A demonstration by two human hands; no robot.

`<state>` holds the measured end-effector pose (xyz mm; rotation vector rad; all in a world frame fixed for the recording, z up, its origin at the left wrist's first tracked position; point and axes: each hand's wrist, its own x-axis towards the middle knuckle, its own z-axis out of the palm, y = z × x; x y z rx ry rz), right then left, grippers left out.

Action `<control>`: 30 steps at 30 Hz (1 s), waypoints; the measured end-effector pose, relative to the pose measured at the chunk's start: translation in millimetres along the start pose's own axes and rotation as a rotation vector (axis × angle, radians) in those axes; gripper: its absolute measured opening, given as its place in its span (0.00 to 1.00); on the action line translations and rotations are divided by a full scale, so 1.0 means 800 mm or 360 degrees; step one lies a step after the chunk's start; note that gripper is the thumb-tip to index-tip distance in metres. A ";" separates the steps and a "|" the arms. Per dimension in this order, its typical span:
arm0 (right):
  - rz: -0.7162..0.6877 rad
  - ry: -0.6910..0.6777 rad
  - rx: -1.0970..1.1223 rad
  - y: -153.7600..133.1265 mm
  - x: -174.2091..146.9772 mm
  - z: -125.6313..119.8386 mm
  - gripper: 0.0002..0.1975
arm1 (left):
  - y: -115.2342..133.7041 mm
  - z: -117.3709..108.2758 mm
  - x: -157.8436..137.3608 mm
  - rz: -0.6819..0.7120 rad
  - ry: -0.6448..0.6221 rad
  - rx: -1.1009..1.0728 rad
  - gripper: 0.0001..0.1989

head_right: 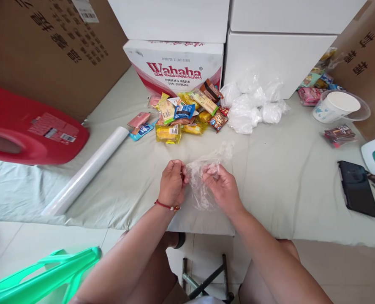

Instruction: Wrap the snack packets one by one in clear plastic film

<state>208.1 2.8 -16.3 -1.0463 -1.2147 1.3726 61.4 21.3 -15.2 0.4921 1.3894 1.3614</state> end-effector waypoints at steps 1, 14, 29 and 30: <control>0.0017 -0.0013 0.0007 -0.001 0.000 -0.001 0.11 | 0.002 -0.002 -0.001 0.0001 -0.0011 0.0013 0.14; -0.0355 -0.0180 -0.0562 -0.017 -0.008 0.010 0.08 | 0.005 -0.002 -0.012 0.0141 -0.0343 0.0282 0.08; 0.0228 -0.0004 0.0460 -0.022 0.002 -0.011 0.08 | -0.002 -0.018 0.016 0.0340 0.0090 0.0172 0.08; 0.0230 0.0034 0.0413 -0.022 0.005 -0.016 0.08 | -0.003 -0.021 0.018 0.0383 0.0071 0.0213 0.08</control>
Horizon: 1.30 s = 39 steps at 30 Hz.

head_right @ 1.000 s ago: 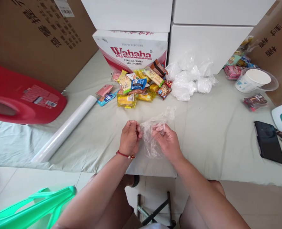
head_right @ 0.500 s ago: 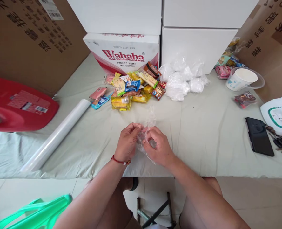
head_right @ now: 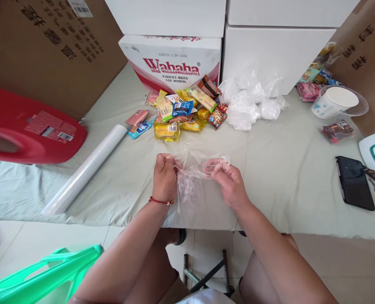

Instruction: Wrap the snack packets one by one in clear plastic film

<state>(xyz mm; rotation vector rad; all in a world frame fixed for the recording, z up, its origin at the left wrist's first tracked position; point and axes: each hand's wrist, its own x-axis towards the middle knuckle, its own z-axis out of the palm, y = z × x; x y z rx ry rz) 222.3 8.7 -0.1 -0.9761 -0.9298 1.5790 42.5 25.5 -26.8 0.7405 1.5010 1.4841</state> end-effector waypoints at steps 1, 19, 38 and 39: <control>-0.0005 0.0035 -0.0045 -0.002 0.003 -0.004 0.09 | -0.001 -0.003 0.002 0.0026 -0.0009 0.0031 0.09; 0.0403 0.0018 -0.0383 -0.050 0.025 -0.087 0.19 | 0.027 -0.043 0.024 -0.0405 0.0161 -0.0354 0.10; -0.0388 0.0935 -0.1398 -0.044 0.024 -0.092 0.08 | 0.031 -0.051 0.024 -0.0506 -0.0151 -0.0106 0.14; -0.0614 0.0954 -0.1466 -0.043 0.018 -0.081 0.06 | 0.031 -0.049 0.023 -0.0504 -0.0167 -0.0112 0.15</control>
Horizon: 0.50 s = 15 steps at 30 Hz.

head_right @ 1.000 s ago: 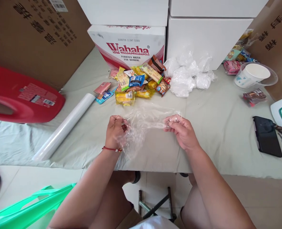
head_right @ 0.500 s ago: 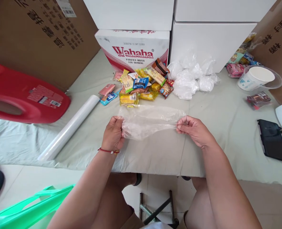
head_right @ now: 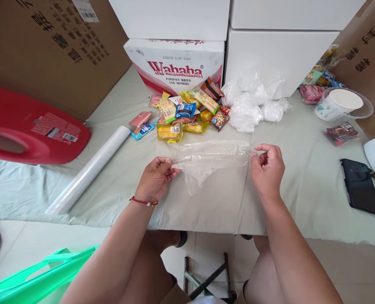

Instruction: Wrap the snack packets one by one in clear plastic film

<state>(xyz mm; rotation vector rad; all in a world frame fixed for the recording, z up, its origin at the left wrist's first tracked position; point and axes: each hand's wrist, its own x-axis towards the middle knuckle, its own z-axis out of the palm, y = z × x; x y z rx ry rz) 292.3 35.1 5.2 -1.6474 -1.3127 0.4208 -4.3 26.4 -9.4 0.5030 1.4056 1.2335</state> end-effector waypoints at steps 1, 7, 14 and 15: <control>-0.0193 0.0011 0.0014 -0.008 -0.009 0.002 0.04 | -0.001 0.002 -0.001 0.0006 -0.0009 -0.0004 0.15; -0.0577 -0.0908 0.0203 -0.031 -0.046 0.042 0.31 | -0.004 0.011 -0.005 0.0017 -0.0066 0.0021 0.16; -0.0393 -0.1050 0.0435 -0.023 -0.033 0.045 0.08 | -0.001 0.008 -0.008 -0.0052 -0.0122 -0.0017 0.17; -0.0360 -0.1046 0.0472 -0.020 -0.029 0.039 0.07 | -0.001 0.006 -0.008 -0.0059 -0.0117 -0.0035 0.17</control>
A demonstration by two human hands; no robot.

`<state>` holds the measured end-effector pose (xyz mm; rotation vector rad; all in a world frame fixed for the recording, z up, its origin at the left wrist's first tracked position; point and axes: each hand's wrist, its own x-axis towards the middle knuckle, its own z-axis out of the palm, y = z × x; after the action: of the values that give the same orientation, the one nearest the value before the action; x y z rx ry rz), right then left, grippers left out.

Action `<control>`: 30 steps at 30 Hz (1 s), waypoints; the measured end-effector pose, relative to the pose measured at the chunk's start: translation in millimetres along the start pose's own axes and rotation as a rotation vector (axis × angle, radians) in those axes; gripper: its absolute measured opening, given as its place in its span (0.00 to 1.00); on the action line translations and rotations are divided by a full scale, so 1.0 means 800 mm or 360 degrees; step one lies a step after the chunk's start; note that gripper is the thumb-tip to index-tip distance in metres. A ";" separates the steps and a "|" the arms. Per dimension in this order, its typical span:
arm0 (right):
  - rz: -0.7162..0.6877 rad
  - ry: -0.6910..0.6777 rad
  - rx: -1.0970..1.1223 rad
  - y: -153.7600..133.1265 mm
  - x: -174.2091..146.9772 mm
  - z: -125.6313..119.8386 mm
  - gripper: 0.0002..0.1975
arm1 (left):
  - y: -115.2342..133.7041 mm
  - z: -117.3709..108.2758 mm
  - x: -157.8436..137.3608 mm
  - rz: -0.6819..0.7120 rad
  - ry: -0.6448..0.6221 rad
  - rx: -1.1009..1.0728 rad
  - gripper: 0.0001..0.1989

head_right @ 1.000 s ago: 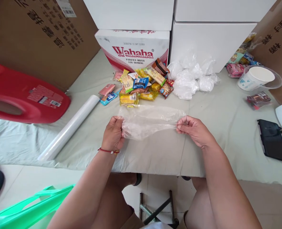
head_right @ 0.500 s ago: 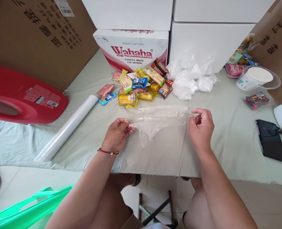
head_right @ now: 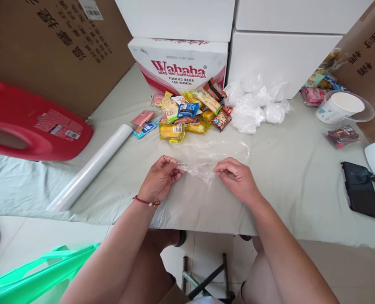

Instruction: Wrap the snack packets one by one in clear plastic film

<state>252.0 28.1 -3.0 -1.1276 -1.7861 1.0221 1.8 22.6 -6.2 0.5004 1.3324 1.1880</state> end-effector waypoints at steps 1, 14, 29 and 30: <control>0.0015 0.0001 0.0040 0.001 -0.001 -0.009 0.06 | 0.000 -0.002 0.001 -0.0006 0.0000 -0.0019 0.16; 0.0247 -0.0676 -0.0109 0.011 -0.008 -0.105 0.13 | 0.009 -0.008 0.003 -0.0184 0.0016 -0.0245 0.09; 0.0538 0.0085 -0.0127 -0.010 -0.006 -0.132 0.17 | -0.007 0.003 -0.005 -0.0048 -0.0206 0.0036 0.17; 0.0447 0.0450 -0.0081 -0.012 -0.003 -0.123 0.16 | -0.007 0.004 -0.006 -0.0042 -0.0220 0.0048 0.17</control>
<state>338.2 45.1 42.7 -1.5061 -1.4643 0.9257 7.9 17.3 -8.0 0.5749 1.2366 1.0936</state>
